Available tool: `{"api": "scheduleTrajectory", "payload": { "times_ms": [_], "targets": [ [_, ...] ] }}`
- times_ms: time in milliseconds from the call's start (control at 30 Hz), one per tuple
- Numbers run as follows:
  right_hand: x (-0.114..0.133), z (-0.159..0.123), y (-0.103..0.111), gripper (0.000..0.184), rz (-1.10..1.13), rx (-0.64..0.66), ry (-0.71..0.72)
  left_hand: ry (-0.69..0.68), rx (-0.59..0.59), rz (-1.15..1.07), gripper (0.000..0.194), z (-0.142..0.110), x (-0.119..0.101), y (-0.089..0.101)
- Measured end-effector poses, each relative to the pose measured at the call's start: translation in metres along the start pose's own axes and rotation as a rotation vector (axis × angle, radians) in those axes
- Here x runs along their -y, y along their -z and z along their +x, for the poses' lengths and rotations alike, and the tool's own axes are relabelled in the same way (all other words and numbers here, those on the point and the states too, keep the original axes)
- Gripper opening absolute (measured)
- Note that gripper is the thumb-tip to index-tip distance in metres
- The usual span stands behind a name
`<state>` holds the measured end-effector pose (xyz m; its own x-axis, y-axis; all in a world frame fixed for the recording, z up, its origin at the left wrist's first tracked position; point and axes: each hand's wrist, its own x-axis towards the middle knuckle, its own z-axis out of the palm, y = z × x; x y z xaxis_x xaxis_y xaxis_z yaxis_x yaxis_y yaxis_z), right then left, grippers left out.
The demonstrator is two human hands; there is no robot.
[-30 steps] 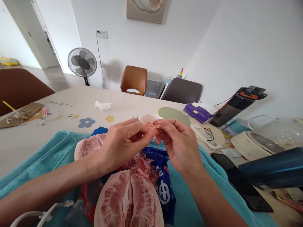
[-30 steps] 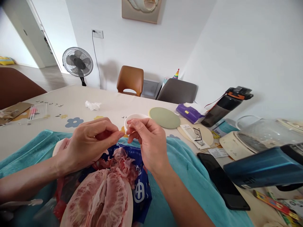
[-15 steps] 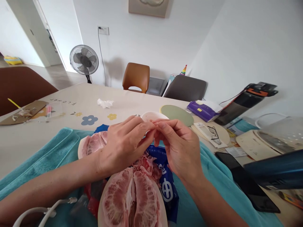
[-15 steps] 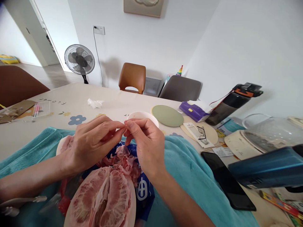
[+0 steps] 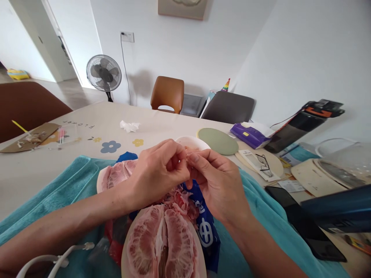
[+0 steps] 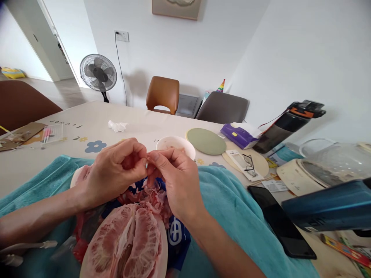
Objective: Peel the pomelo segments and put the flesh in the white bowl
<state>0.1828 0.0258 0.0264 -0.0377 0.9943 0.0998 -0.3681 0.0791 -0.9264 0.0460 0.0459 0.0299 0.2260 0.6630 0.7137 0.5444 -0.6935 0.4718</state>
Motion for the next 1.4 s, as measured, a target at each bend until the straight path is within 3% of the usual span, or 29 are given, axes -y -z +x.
{"api": "scheduleTrajectory", "payload": {
  "times_ms": [133,200,400,533,733,833,1167,1400],
  "targets": [
    [0.001,0.003,0.001,0.016,0.111,0.054,-0.089,0.286,0.146,-0.288,0.012,0.005,-0.007,0.004],
    [-0.001,0.004,0.002,0.016,0.126,0.061,-0.093,0.332,0.159,-0.319,0.012,0.005,-0.007,0.003],
    [0.000,0.003,0.002,0.018,0.086,0.041,-0.077,-0.009,-0.046,0.035,0.012,0.000,0.006,-0.006],
    [0.003,0.002,0.004,0.019,0.032,0.051,-0.113,-0.168,-0.093,0.152,0.013,0.003,0.016,-0.002],
    [0.003,0.005,0.009,0.019,0.036,0.027,-0.088,-0.103,0.091,-0.039,0.008,0.007,0.018,0.011],
    [0.002,0.004,0.008,0.019,0.011,-0.002,-0.055,-0.150,0.145,-0.030,0.010,0.004,0.014,0.012],
    [0.003,0.001,0.007,0.011,-0.184,-0.010,0.057,-0.178,0.076,0.224,0.016,-0.004,0.009,0.010],
    [-0.001,-0.007,-0.001,0.007,-0.558,-0.149,0.387,-0.117,0.056,0.332,0.014,-0.005,0.001,0.007]
  ]
}}
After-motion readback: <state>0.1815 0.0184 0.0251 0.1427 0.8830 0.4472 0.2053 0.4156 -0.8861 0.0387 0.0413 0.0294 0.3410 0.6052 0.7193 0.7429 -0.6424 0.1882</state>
